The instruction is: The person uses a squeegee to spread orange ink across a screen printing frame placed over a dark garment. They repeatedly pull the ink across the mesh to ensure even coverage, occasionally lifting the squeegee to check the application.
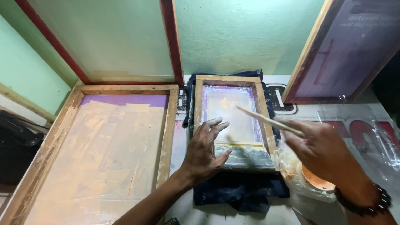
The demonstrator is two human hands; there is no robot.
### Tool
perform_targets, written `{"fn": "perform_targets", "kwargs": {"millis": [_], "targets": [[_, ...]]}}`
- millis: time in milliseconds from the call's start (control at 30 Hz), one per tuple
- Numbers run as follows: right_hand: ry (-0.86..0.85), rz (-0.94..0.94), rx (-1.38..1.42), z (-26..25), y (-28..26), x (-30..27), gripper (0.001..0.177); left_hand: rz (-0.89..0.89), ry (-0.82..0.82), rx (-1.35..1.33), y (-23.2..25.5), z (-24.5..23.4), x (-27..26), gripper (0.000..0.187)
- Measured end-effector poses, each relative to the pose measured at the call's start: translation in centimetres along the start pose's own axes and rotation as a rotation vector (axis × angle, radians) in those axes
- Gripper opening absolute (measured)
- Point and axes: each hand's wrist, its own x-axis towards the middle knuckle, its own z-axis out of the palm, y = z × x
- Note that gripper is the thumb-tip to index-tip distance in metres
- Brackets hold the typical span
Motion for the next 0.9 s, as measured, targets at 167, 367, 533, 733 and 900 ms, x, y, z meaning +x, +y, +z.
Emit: {"fn": "perform_targets", "kwargs": {"millis": [167,367,533,733,900], "targets": [[0.279,0.329,0.179,-3.1,-0.5,-7.3,0.041,0.086,-0.054,0.005,1.4,1.5,0.6,0.066],[0.368,0.567,0.147,-2.7,2.7,-13.4,0.03,0.197,-0.206,-0.026,5.0,5.8,2.0,0.072],[0.434,0.786,0.099,-3.0,5.8,-16.9,0.022,0.211,-0.378,0.058,7.7,12.1,2.5,0.088],[0.246,0.98,0.384,-2.4,6.5,-14.3,0.069,0.115,-0.538,0.163,9.2,16.5,3.5,0.12],[0.235,1.272,0.493,1.0,9.4,-15.7,0.081,0.145,-0.589,0.293,9.3,17.9,4.2,0.127]]}}
